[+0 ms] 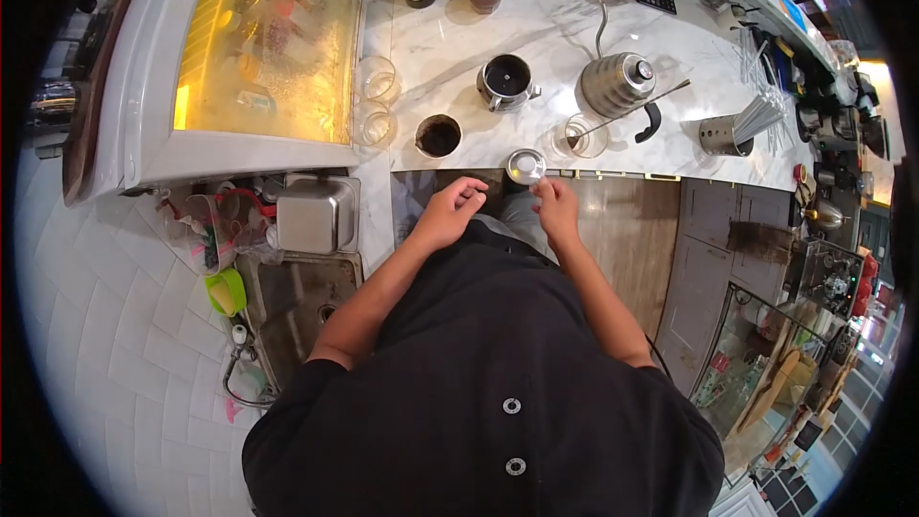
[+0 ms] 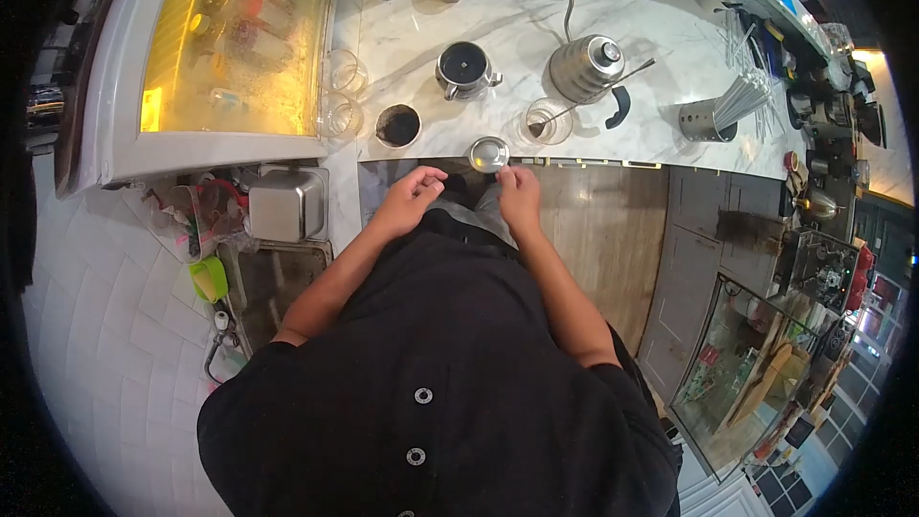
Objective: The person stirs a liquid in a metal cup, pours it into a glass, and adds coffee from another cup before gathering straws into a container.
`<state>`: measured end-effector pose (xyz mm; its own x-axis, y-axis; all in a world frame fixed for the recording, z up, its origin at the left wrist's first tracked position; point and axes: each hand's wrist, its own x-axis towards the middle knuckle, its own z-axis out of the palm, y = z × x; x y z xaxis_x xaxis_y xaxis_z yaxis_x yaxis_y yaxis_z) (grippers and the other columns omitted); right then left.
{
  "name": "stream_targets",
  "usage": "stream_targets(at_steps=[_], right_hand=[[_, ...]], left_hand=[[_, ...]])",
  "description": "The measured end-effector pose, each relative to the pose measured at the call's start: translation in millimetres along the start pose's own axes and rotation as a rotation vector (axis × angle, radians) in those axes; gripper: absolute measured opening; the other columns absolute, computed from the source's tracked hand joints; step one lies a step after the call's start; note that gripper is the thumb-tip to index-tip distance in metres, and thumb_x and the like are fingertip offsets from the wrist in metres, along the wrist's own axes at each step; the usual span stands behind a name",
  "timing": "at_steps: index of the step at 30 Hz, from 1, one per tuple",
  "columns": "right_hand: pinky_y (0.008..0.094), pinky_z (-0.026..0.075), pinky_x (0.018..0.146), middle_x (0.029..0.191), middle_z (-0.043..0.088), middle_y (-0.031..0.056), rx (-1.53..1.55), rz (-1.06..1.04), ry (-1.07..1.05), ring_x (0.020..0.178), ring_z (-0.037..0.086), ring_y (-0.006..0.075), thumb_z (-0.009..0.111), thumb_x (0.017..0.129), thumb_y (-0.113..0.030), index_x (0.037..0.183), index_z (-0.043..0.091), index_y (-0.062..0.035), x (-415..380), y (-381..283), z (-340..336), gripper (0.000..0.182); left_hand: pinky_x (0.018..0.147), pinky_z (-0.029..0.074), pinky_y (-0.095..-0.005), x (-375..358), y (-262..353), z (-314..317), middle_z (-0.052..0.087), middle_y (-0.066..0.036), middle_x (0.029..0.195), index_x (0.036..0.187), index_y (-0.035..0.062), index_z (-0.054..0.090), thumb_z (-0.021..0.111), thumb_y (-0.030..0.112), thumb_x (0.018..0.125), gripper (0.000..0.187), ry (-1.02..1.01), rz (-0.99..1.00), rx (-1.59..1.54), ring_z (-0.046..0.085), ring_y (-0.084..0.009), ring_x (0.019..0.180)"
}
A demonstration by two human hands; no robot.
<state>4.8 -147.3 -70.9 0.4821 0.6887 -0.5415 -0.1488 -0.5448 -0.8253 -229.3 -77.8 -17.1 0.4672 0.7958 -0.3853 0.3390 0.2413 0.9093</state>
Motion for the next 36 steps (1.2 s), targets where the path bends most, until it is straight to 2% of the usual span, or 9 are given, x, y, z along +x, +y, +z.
stream_targets(at_steps=[8, 14, 16, 18, 23, 26, 28, 30, 36], right_hand=[[0.0305, 0.058, 0.073, 0.104, 0.065, 0.0091, 0.076, -0.342, -0.064, 0.088, 0.066, 0.0157, 0.061, 0.107, -0.025, 0.104, 0.07, 0.001, -14.0, -157.6, 0.2, 0.028], [0.033, 0.052, 0.069, 0.104, 0.062, 0.0143, -0.088, -0.502, 0.062, 0.076, 0.063, 0.0199, 0.062, 0.105, -0.028, 0.092, 0.073, 0.0038, 74.6, -150.7, 44.7, 0.036], [0.035, 0.046, 0.066, 0.098, 0.062, 0.0144, 0.013, -0.347, -0.018, 0.071, 0.057, 0.0181, 0.063, 0.104, -0.027, 0.09, 0.074, 0.004, 65.3, -157.8, 47.0, 0.035], [0.0334, 0.055, 0.077, 0.101, 0.068, 0.0026, -0.201, -0.275, -0.137, 0.091, 0.063, 0.0132, 0.061, 0.108, -0.033, 0.104, 0.073, -0.0028, 67.7, -155.6, 43.3, 0.032], [0.0323, 0.053, 0.073, 0.088, 0.062, 0.001, -0.139, -0.286, -0.074, 0.082, 0.058, 0.0117, 0.063, 0.106, -0.034, 0.101, 0.074, -0.0027, 73.4, -140.8, 49.6, 0.034], [0.0304, 0.052, 0.069, 0.084, 0.059, 0.0011, -0.118, -0.309, -0.067, 0.077, 0.056, 0.0113, 0.065, 0.105, -0.037, 0.101, 0.074, -0.0019, 75.5, -139.9, 48.5, 0.036], [0.0378, 0.049, 0.077, 0.094, 0.068, 0.0149, -0.167, -0.21, -0.1, 0.083, 0.061, 0.0205, 0.068, 0.101, -0.034, 0.094, 0.076, 0.0041, 69.8, -150.5, 44.4, 0.039], [0.0373, 0.05, 0.079, 0.096, 0.07, 0.0149, -0.187, -0.245, -0.081, 0.085, 0.063, 0.0205, 0.068, 0.101, -0.035, 0.099, 0.075, 0.0038, 57.7, -162.4, 31.0, 0.04], [0.0358, 0.054, 0.084, 0.104, 0.075, 0.0146, -0.136, -0.406, -0.009, 0.095, 0.069, 0.0215, 0.071, 0.101, -0.04, 0.116, 0.073, 0.0031, 68.5, -228.3, -5.8, 0.046]], left_hand=[[0.088, 0.051, -0.0283, 19.4, 61.9, -15.0, 0.066, -0.003, 0.104, 0.13, 0.0034, 0.064, 0.065, 0.019, 0.105, 0.029, 0.032, 0.096, -0.084, 0.06, -0.0102, 0.094], [0.073, 0.055, -0.0336, 66.3, 79.7, 10.2, 0.071, -0.01, 0.091, 0.126, 0.0027, 0.062, 0.073, 0.02, 0.099, 0.034, 0.41, 0.197, -0.081, 0.066, -0.0167, 0.078], [0.069, 0.055, -0.035, 74.3, 85.7, 15.0, 0.071, -0.009, 0.086, 0.124, 0.0023, 0.062, 0.073, 0.018, 0.098, 0.033, 0.455, 0.188, -0.109, 0.067, -0.017, 0.073], [0.071, 0.053, -0.0301, 81.7, 90.0, 15.4, 0.07, -0.007, 0.088, 0.126, 0.0022, 0.061, 0.073, 0.015, 0.099, 0.032, 0.493, 0.098, -0.167, 0.064, -0.0125, 0.076], [0.066, 0.054, -0.0356, 88.1, 91.0, 14.3, 0.071, -0.009, 0.082, 0.116, 0.0043, 0.066, 0.075, 0.02, 0.097, 0.027, 0.512, 0.074, -0.015, 0.068, -0.0188, 0.07], [0.066, 0.054, -0.0357, 90.8, 89.7, 13.2, 0.071, -0.009, 0.083, 0.116, 0.0047, 0.067, 0.075, 0.021, 0.096, 0.027, 0.521, 0.044, 0.001, 0.069, -0.019, 0.07], [0.066, 0.054, -0.0358, 92.0, 95.1, 7.7, 0.071, -0.009, 0.083, 0.117, 0.0047, 0.067, 0.076, 0.022, 0.096, 0.029, 0.534, 0.043, -0.005, 0.069, -0.0188, 0.071], [0.069, 0.053, -0.03, 80.8, 102.0, 4.1, 0.07, -0.006, 0.087, 0.123, 0.0044, 0.065, 0.075, 0.021, 0.098, 0.032, 0.527, 0.051, -0.003, 0.064, -0.0118, 0.075], [0.075, 0.052, -0.0293, 57.8, 108.7, -25.6, 0.068, -0.004, 0.096, 0.123, 0.003, 0.065, 0.072, 0.023, 0.101, 0.031, 0.495, 0.067, -0.196, 0.061, -0.012, 0.082]])
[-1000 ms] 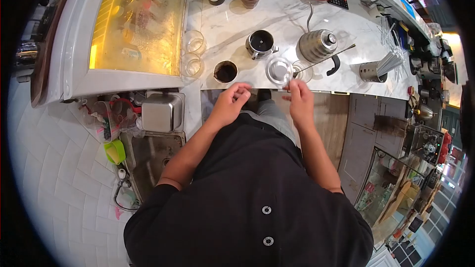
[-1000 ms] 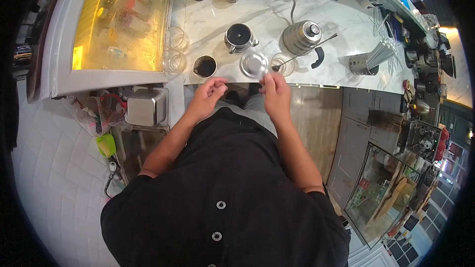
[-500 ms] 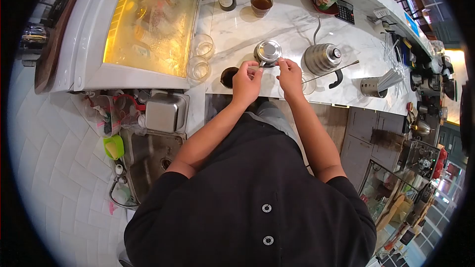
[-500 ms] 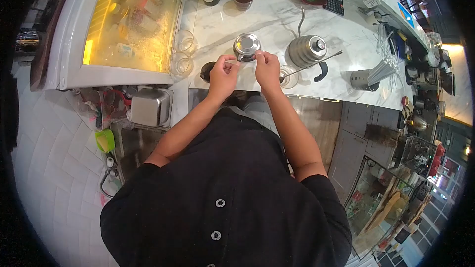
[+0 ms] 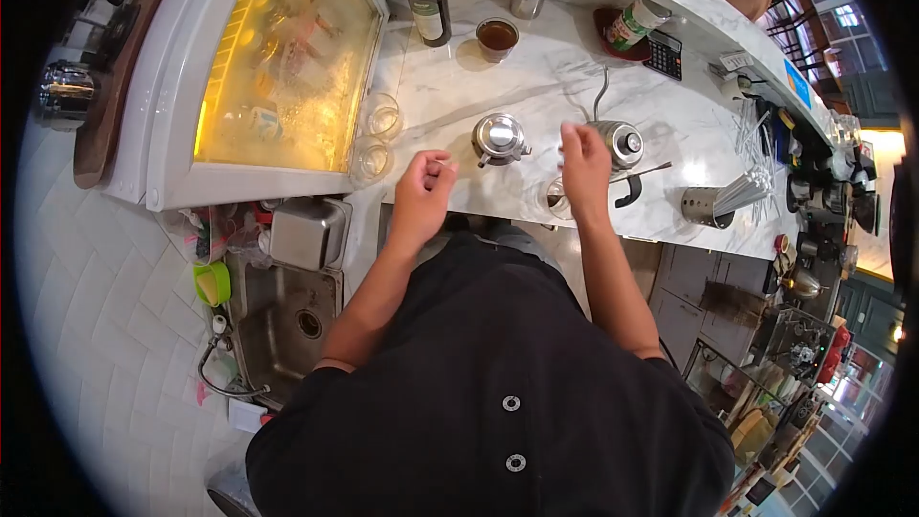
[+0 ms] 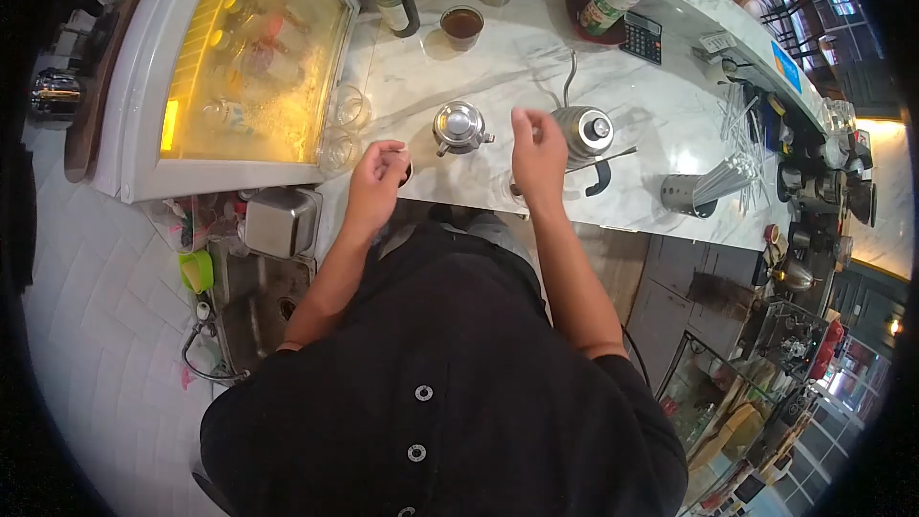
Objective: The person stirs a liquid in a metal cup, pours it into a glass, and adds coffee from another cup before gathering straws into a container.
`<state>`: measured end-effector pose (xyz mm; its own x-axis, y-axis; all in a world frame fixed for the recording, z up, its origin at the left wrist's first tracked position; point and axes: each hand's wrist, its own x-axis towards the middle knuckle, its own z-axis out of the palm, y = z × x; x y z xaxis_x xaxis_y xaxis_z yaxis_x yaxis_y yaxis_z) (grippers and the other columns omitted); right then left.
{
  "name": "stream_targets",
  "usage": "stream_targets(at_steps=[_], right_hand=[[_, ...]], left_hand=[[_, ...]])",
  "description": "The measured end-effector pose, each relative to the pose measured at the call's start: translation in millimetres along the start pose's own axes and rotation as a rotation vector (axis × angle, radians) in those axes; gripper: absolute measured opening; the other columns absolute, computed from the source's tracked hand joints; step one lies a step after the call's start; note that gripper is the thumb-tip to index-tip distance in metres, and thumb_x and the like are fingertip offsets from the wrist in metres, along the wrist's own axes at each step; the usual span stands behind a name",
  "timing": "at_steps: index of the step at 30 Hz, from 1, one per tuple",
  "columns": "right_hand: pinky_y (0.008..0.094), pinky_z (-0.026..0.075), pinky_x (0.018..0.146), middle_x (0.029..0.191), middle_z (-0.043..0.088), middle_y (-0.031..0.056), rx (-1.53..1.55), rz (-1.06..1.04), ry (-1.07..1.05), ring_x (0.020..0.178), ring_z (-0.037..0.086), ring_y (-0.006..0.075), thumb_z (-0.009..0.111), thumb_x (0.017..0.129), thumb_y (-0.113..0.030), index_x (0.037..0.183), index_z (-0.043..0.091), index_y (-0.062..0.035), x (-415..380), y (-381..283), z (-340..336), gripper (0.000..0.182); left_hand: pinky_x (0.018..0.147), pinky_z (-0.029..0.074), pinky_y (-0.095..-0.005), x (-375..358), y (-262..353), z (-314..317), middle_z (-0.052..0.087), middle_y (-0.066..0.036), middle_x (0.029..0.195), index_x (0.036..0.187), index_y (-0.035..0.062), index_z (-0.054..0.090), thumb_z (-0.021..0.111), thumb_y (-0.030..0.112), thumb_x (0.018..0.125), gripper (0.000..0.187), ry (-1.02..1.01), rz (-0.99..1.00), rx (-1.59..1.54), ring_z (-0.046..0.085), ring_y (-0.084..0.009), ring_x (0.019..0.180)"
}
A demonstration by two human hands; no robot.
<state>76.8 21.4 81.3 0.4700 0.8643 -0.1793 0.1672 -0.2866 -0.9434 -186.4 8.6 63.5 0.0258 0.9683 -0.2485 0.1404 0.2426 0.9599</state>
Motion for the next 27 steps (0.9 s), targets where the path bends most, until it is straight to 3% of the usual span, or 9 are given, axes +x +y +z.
stream_targets(at_steps=[2, 5, 8, 11, 14, 15, 16, 19, 27], right_hand=[[0.0371, 0.054, 0.089, 0.106, 0.075, 0.0165, 0.014, -0.049, 0.024, 0.1, 0.07, 0.0245, 0.071, 0.1, -0.039, 0.116, 0.072, 0.0029, 44.6, -20.3, 14.7, 0.045], [0.0416, 0.054, 0.093, 0.109, 0.074, 0.0216, -0.11, -0.206, 0.051, 0.103, 0.071, 0.033, 0.074, 0.094, -0.045, 0.116, 0.072, 0.0023, 136.1, -22.0, 50.3, 0.052], [0.046, 0.053, 0.098, 0.116, 0.071, 0.0267, -0.239, -0.124, -0.009, 0.111, 0.069, 0.0406, 0.077, 0.09, -0.049, 0.121, 0.071, 0.001, 209.5, -21.7, 83.7, 0.059], [0.0506, 0.05, 0.106, 0.134, 0.061, 0.0315, -0.447, -0.172, 0.018, 0.126, 0.06, 0.0467, 0.079, 0.086, -0.05, 0.138, 0.061, -0.0034, 267.1, -14.8, 110.0, 0.073], [0.0512, 0.049, 0.109, 0.141, 0.055, 0.0305, -0.548, -0.211, 0.059, 0.13, 0.057, 0.0475, 0.081, 0.083, -0.051, 0.143, 0.057, -0.0065, 301.0, -11.8, 129.6, 0.079], [0.0521, 0.049, 0.111, 0.147, 0.051, 0.0281, -0.57, -0.131, 0.01, 0.134, 0.053, 0.0487, 0.083, 0.079, -0.052, 0.152, 0.05, -0.0097, 314.6, -12.4, 135.0, 0.09], [0.0521, 0.049, 0.111, 0.147, 0.051, 0.0281, -0.574, -0.123, 0.0, 0.134, 0.053, 0.0487, 0.083, 0.079, -0.052, 0.152, 0.05, -0.0097, 323.7, -8.5, 141.7, 0.09], [0.052, 0.049, 0.112, 0.153, 0.047, 0.0242, -0.67, -0.255, 0.05, 0.136, 0.05, 0.0491, 0.087, 0.077, -0.047, 0.162, 0.035, -0.0102, 345.8, 13.0, 155.9, 0.107], [0.0515, 0.052, 0.104, 0.136, 0.062, 0.0258, -0.374, -0.494, 0.125, 0.122, 0.061, 0.0464, 0.089, 0.074, -0.033, 0.15, 0.049, -0.0041, 352.4, 55.9, 167.6, 0.09]], left_hand=[[0.074, 0.053, -0.0311, 13.9, 14.5, 3.8, 0.067, -0.003, 0.096, 0.122, 0.0037, 0.066, 0.073, 0.027, 0.1, 0.033, 0.013, 0.011, -0.014, 0.06, -0.0135, 0.079], [0.08, 0.052, -0.0311, 48.0, 33.1, 15.1, 0.068, -0.004, 0.102, 0.124, 0.0034, 0.065, 0.071, 0.027, 0.101, 0.033, 0.045, 0.099, -0.006, 0.06, -0.0137, 0.09], [0.081, 0.051, -0.0311, 67.6, 34.4, 20.9, 0.069, -0.004, 0.104, 0.126, 0.0045, 0.065, 0.071, 0.025, 0.101, 0.033, 0.058, 0.082, -0.065, 0.061, -0.0135, 0.09], [0.08, 0.051, -0.03, 69.4, 26.1, 24.9, 0.069, -0.003, 0.104, 0.126, 0.005, 0.065, 0.071, 0.023, 0.101, 0.031, 0.105, 0.103, -0.076, 0.061, -0.0123, 0.09], [0.079, 0.05, -0.0283, 63.1, 25.6, 28.5, 0.069, -0.002, 0.104, 0.126, 0.005, 0.065, 0.071, 0.022, 0.101, 0.03, 0.122, 0.002, -0.044, 0.061, -0.0109, 0.091], [0.078, 0.049, -0.027, 60.0, 28.6, 29.0, 0.069, -0.001, 0.106, 0.127, 0.0052, 0.065, 0.07, 0.022, 0.102, 0.03, 0.109, -0.014, -0.057, 0.06, -0.0099, 0.092], [0.078, 0.049, -0.027, 59.4, 30.1, 30.7, 0.069, -0.001, 0.106, 0.127, 0.0052, 0.065, 0.07, 0.022, 0.102, 0.03, 0.113, -0.026, -0.055, 0.06, -0.0099, 0.092], [0.078, 0.049, -0.0265, 60.6, 30.1, 38.9, 0.068, -0.001, 0.107, 0.128, 0.0058, 0.064, 0.069, 0.022, 0.103, 0.031, 0.12, -0.051, -0.111, 0.06, -0.0098, 0.095], [0.083, 0.048, -0.0275, 80.1, 29.9, 44.8, 0.068, -0.001, 0.107, 0.127, 0.0054, 0.064, 0.069, 0.021, 0.103, 0.029, 0.136, -0.03, -0.101, 0.061, -0.0103, 0.097]])
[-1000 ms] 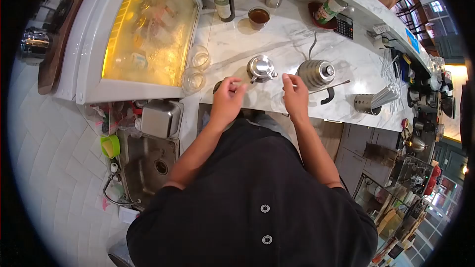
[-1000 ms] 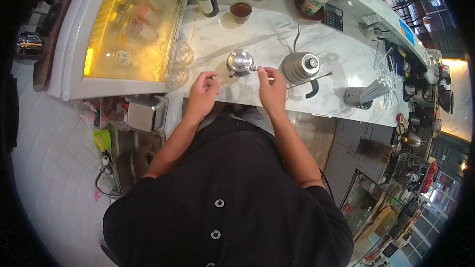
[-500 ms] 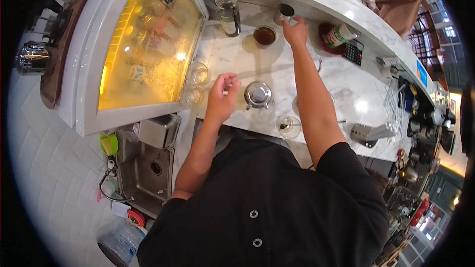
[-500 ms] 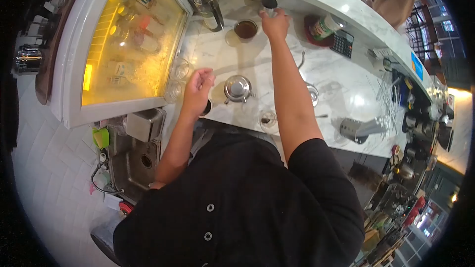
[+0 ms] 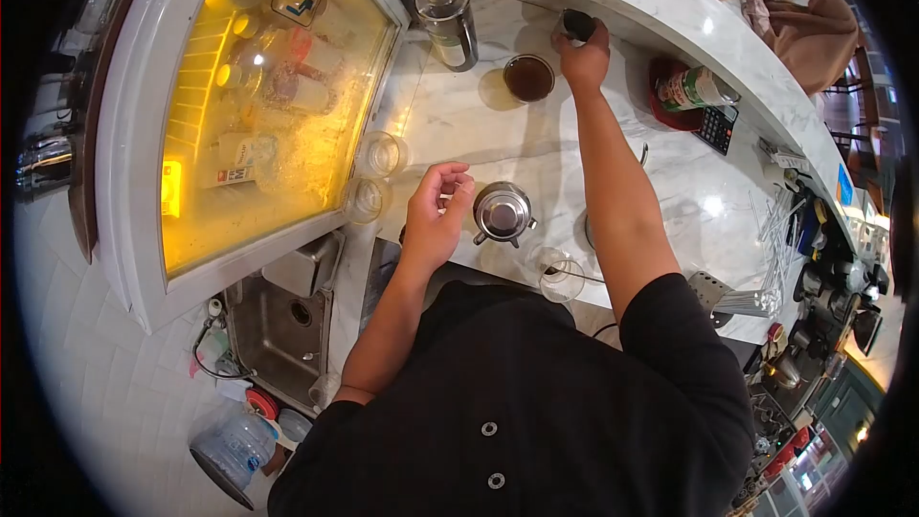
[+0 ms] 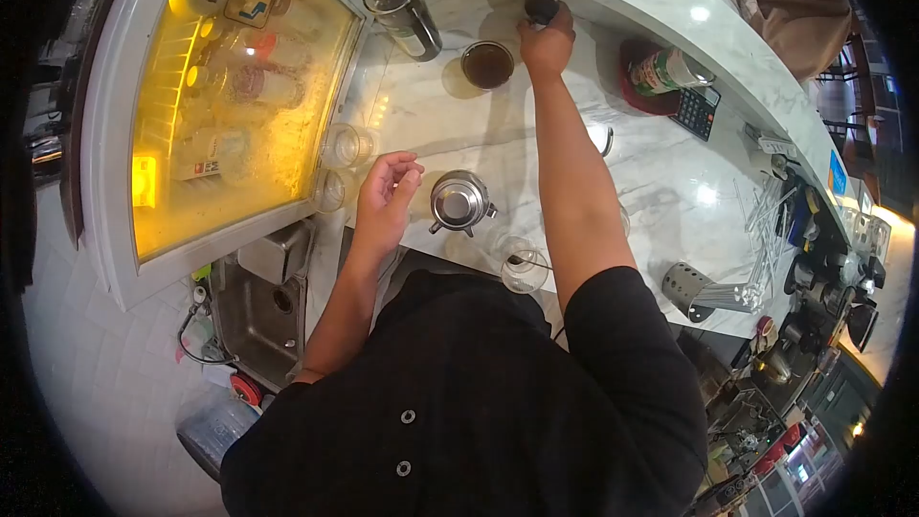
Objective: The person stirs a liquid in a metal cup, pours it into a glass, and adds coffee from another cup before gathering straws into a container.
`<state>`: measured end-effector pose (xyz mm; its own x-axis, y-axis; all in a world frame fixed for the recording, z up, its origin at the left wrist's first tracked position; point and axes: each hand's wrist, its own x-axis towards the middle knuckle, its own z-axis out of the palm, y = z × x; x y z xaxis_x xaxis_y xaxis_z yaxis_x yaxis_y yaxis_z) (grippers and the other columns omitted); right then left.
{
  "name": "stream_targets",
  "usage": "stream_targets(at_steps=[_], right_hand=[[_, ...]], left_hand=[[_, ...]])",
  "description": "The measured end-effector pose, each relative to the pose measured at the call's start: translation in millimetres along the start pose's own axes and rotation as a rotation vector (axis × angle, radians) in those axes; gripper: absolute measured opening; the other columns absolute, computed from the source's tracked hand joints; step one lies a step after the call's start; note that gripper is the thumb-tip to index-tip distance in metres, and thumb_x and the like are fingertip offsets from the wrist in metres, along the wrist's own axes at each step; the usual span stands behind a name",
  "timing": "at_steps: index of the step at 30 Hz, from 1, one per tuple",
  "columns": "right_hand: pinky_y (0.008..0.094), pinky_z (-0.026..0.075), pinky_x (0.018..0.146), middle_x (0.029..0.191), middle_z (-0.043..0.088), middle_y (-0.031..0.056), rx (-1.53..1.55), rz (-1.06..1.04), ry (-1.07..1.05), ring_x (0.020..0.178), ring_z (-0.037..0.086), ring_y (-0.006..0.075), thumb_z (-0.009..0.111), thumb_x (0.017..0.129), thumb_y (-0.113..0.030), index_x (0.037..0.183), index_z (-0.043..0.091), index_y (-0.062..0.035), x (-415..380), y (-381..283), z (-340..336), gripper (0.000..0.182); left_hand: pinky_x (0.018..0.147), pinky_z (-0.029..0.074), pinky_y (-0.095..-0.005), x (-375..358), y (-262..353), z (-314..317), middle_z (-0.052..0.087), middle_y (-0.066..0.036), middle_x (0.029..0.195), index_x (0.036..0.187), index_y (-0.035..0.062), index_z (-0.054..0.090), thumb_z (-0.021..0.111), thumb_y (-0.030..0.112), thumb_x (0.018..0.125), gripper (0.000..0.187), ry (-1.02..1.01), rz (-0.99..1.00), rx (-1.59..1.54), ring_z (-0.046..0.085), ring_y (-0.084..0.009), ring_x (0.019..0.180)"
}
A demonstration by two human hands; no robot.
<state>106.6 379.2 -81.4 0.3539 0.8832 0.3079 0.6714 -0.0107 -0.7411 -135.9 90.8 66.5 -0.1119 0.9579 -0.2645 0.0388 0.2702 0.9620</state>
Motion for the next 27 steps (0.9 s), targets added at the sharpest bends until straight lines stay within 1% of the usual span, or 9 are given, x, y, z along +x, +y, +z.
stream_targets(at_steps=[5, 7, 13, 15, 17, 19, 21, 23, 27], right_hand=[[0.0509, 0.051, 0.104, 0.136, 0.064, 0.0213, 0.042, 0.047, -0.036, 0.121, 0.062, 0.0446, 0.09, 0.073, -0.023, 0.145, 0.055, -0.0045, -28.3, -29.3, -35.1, 0.083], [0.0493, 0.049, 0.106, 0.136, 0.065, 0.0187, 0.057, -0.052, 0.067, 0.121, 0.062, 0.0427, 0.089, 0.074, -0.02, 0.144, 0.057, -0.0047, -37.6, -43.2, -49.9, 0.078], [0.0443, 0.046, 0.111, 0.137, 0.064, 0.0192, 0.252, -0.079, 0.098, 0.129, 0.058, 0.039, 0.089, 0.074, -0.017, 0.143, 0.059, -0.0039, -57.3, -94.8, -109.1, 0.077], [0.045, 0.047, 0.11, 0.14, 0.063, 0.0177, 0.233, -0.128, 0.1, 0.131, 0.059, 0.0356, 0.09, 0.074, -0.019, 0.146, 0.055, -0.0047, -67.4, -117.1, -129.0, 0.081], [0.0464, 0.048, 0.108, 0.14, 0.062, 0.0137, 0.405, 0.03, 0.075, 0.129, 0.06, 0.0304, 0.091, 0.076, -0.021, 0.147, 0.052, -0.0056, -82.6, -153.0, -149.9, 0.083], [0.0425, 0.052, 0.104, 0.136, 0.061, 0.0106, 0.582, -0.02, -0.024, 0.124, 0.062, 0.0221, 0.093, 0.077, -0.018, 0.144, 0.051, -0.0065, -95.3, -172.1, -159.5, 0.08], [0.0402, 0.054, 0.102, 0.135, 0.061, 0.0109, 0.755, -0.086, -0.158, 0.121, 0.064, 0.0215, 0.092, 0.076, -0.013, 0.145, 0.051, -0.0052, -110.8, -193.6, -163.6, 0.08], [0.0387, 0.055, 0.101, 0.135, 0.062, 0.011, 0.741, -0.124, -0.298, 0.119, 0.066, 0.0225, 0.091, 0.077, -0.007, 0.147, 0.05, -0.0034, -129.0, -235.3, -180.0, 0.081], [0.037, 0.058, 0.1, 0.136, 0.063, 0.0128, 1.053, -0.174, -0.661, 0.119, 0.068, 0.0227, 0.085, 0.077, 0.002, 0.156, 0.045, -0.0032, -153.0, -313.0, -191.2, 0.089]], left_hand=[[0.082, 0.048, -0.0271, 3.3, 8.9, 2.9, 0.069, -0.001, 0.107, 0.127, 0.0051, 0.065, 0.069, 0.021, 0.103, 0.029, -0.016, 0.026, -0.013, 0.061, -0.0102, 0.097], [0.082, 0.048, -0.027, -1.4, 11.4, 1.1, 0.069, -0.001, 0.107, 0.127, 0.0051, 0.065, 0.069, 0.021, 0.103, 0.029, -0.019, 0.026, -0.019, 0.061, -0.0101, 0.096], [0.079, 0.047, -0.0257, -17.9, 14.8, -14.9, 0.068, 0.001, 0.105, 0.127, 0.0054, 0.065, 0.069, 0.021, 0.103, 0.029, 0.012, 0.095, -0.025, 0.059, -0.0084, 0.094], [0.077, 0.047, -0.0249, -26.4, 16.9, -22.7, 0.067, 0.001, 0.104, 0.127, 0.0056, 0.065, 0.07, 0.021, 0.103, 0.029, 0.026, 0.106, -0.034, 0.059, -0.0074, 0.093], [0.077, 0.047, -0.0246, -37.6, 18.6, -30.2, 0.067, 0.001, 0.104, 0.127, 0.0056, 0.065, 0.07, 0.02, 0.103, 0.029, 0.052, 0.102, -0.048, 0.059, -0.0071, 0.092], [0.076, 0.047, -0.0244, -49.3, 22.6, -39.4, 0.067, 0.001, 0.104, 0.127, 0.0056, 0.065, 0.07, 0.02, 0.102, 0.029, 0.097, 0.107, -0.057, 0.058, -0.0068, 0.092], [0.076, 0.048, -0.0248, -61.6, 27.7, -50.3, 0.068, 0.0, 0.104, 0.128, 0.0055, 0.065, 0.071, 0.021, 0.102, 0.031, 0.114, 0.128, -0.072, 0.059, -0.0071, 0.093], [0.08, 0.049, -0.0264, -73.3, 35.6, -67.1, 0.07, -0.002, 0.107, 0.126, 0.0046, 0.066, 0.072, 0.023, 0.1, 0.032, 0.155, 0.177, -0.032, 0.062, -0.0101, 0.096], [0.087, 0.048, -0.0287, -99.6, 75.6, -101.7, 0.068, -0.005, 0.114, 0.135, 0.004, 0.058, 0.068, 0.016, 0.102, 0.037, 0.194, 0.271, -0.009, 0.061, -0.012, 0.102]])
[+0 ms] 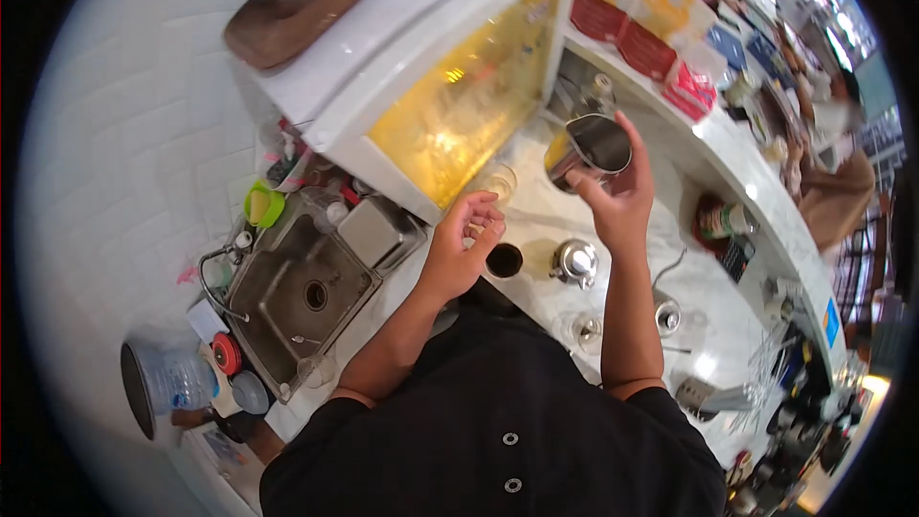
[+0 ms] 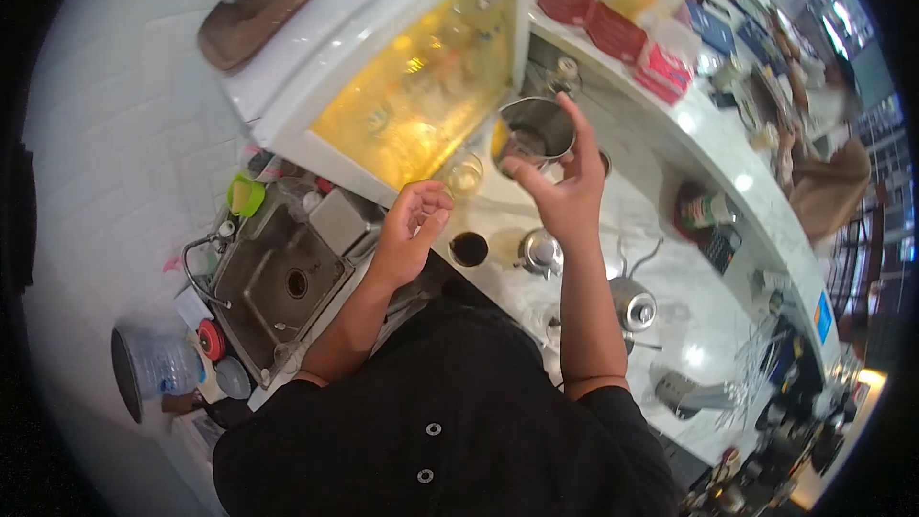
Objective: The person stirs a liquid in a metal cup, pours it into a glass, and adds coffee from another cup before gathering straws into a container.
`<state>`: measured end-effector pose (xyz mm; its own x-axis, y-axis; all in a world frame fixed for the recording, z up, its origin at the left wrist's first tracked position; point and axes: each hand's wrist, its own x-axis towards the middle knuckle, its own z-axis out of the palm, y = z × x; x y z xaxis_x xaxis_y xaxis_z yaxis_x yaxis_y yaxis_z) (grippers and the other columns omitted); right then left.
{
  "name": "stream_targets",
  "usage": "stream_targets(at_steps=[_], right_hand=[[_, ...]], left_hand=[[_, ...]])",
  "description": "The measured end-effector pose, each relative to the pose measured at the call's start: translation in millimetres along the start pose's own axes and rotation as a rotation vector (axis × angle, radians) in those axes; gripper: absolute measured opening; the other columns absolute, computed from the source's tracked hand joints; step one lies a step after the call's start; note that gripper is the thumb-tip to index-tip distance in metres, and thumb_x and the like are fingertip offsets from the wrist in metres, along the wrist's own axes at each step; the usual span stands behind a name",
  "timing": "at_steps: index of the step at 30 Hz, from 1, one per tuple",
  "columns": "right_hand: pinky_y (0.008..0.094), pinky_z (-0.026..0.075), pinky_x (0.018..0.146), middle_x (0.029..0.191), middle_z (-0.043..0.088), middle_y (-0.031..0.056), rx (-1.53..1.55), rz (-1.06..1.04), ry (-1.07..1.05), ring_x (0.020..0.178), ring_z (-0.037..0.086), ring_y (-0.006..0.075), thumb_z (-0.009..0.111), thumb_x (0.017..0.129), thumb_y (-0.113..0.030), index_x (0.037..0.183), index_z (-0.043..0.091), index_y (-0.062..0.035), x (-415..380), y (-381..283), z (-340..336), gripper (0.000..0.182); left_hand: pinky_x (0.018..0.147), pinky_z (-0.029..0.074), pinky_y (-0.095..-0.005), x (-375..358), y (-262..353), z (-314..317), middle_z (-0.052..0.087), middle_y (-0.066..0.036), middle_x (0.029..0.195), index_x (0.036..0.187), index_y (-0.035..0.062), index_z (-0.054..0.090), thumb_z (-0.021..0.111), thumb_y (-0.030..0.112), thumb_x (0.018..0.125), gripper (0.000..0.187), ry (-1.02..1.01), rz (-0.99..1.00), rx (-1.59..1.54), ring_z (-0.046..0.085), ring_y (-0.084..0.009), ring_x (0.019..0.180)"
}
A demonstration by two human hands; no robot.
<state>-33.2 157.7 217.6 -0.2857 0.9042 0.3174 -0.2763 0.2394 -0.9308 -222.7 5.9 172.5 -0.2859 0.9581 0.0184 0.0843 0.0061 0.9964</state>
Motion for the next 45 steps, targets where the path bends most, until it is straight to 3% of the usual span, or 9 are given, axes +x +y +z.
stream_targets(at_steps=[10, 18, 23, 26, 28, 33, 36, 41, 45], right_hand=[[0.0337, 0.059, 0.09, 0.119, 0.071, 0.0117, 0.12, -0.129, -0.409, 0.103, 0.072, 0.0193, 0.084, 0.079, 0.001, 0.152, 0.044, 0.0002, 101.0, -103.5, 139.9, 0.083], [0.0315, 0.054, 0.08, 0.098, 0.074, 0.0078, -0.011, -0.316, -0.519, 0.085, 0.066, 0.0117, 0.09, 0.078, -0.018, 0.137, 0.056, 0.0068, 178.2, -111.2, 275.9, 0.073], [0.0371, 0.057, 0.082, 0.095, 0.075, 0.0167, -0.422, -0.49, -0.477, 0.091, 0.073, 0.0256, 0.089, 0.078, -0.034, 0.133, 0.057, 0.0093, 191.7, -93.4, 337.7, 0.076], [0.0332, 0.056, 0.078, 0.089, 0.078, 0.0109, -0.481, -0.564, -0.499, 0.081, 0.071, 0.0184, 0.09, 0.078, -0.031, 0.133, 0.055, 0.0099, 192.0, -95.2, 361.2, 0.077], [0.0355, 0.057, 0.077, 0.087, 0.078, 0.0117, -0.488, -0.586, -0.519, 0.077, 0.073, 0.022, 0.087, 0.079, -0.029, 0.132, 0.058, 0.0063, 191.0, -100.4, 373.4, 0.069], [0.043, 0.057, 0.077, 0.084, 0.075, 0.0168, -0.794, -0.854, -0.396, 0.078, 0.072, 0.0333, 0.084, 0.083, -0.033, 0.093, 0.074, 0.0017, 197.8, -91.3, 403.5, 0.037], [0.0459, 0.056, 0.077, 0.082, 0.074, 0.0204, -0.825, -0.737, -0.462, 0.081, 0.072, 0.0381, 0.083, 0.083, -0.035, 0.08, 0.074, 0.0026, 198.1, -90.2, 419.4, 0.039], [0.0469, 0.056, 0.078, 0.078, 0.073, 0.0207, -0.899, -0.721, -0.421, 0.081, 0.073, 0.0394, 0.082, 0.085, -0.034, 0.083, 0.075, 0.0022, 207.4, -81.8, 448.0, 0.037], [0.0461, 0.057, 0.079, 0.077, 0.074, 0.0193, -0.939, -0.716, -0.393, 0.081, 0.074, 0.0381, 0.082, 0.086, -0.034, 0.082, 0.074, 0.0035, 227.3, -67.4, 466.7, 0.039]], left_hand=[[0.092, 0.048, -0.0308, -31.7, 99.3, -103.5, 0.065, -0.011, 0.12, 0.148, 0.0031, 0.046, 0.071, 0.01, 0.097, 0.057, 0.174, 0.296, -0.04, 0.061, -0.0155, 0.106], [0.082, 0.051, -0.0286, 26.7, 119.2, -206.2, 0.067, -0.008, 0.114, 0.149, 0.0029, 0.044, 0.075, 0.018, 0.097, 0.062, 0.546, 0.445, 0.097, 0.063, -0.0133, 0.097], [0.08, 0.052, -0.0294, 84.2, 122.2, -280.2, 0.07, -0.005, 0.102, 0.141, 0.0046, 0.055, 0.076, 0.025, 0.097, 0.053, 0.776, 0.459, 0.311, 0.064, -0.0121, 0.091], [0.079, 0.054, -0.0328, 103.0, 132.1, -304.2, 0.071, -0.007, 0.099, 0.132, 0.0058, 0.064, 0.076, 0.027, 0.097, 0.043, 0.789, 0.406, 0.353, 0.066, -0.0155, 0.088], [0.078, 0.056, -0.0346, 114.5, 133.3, -317.8, 0.073, -0.008, 0.099, 0.124, 0.0055, 0.069, 0.078, 0.028, 0.096, 0.037, 0.753, 0.469, 0.446, 0.067, -0.0182, 0.087], [0.078, 0.056, -0.0347, 132.4, 125.2, -339.3, 0.074, -0.009, 0.099, 0.12, 0.0047, 0.071, 0.08, 0.031, 0.094, 0.038, 0.737, 0.523, 0.538, 0.069, -0.0186, 0.086], [0.077, 0.056, -0.0344, 133.6, 118.9, -347.6, 0.074, -0.009, 0.098, 0.12, 0.0046, 0.071, 0.081, 0.032, 0.094, 0.039, 0.742, 0.476, 0.472, 0.068, -0.0177, 0.084], [0.088, 0.054, -0.0364, 122.7, 106.4, -362.1, 0.073, -0.008, 0.107, 0.127, 0.0051, 0.07, 0.076, 0.034, 0.097, 0.042, 0.684, 0.346, 0.422, 0.067, -0.0186, 0.094], [0.077, 0.055, -0.0322, 118.9, 93.9, -371.6, 0.073, -0.006, 0.095, 0.12, 0.003, 0.07, 0.078, 0.03, 0.095, 0.037, 0.727, 0.353, 0.372, 0.066, -0.0142, 0.083]])
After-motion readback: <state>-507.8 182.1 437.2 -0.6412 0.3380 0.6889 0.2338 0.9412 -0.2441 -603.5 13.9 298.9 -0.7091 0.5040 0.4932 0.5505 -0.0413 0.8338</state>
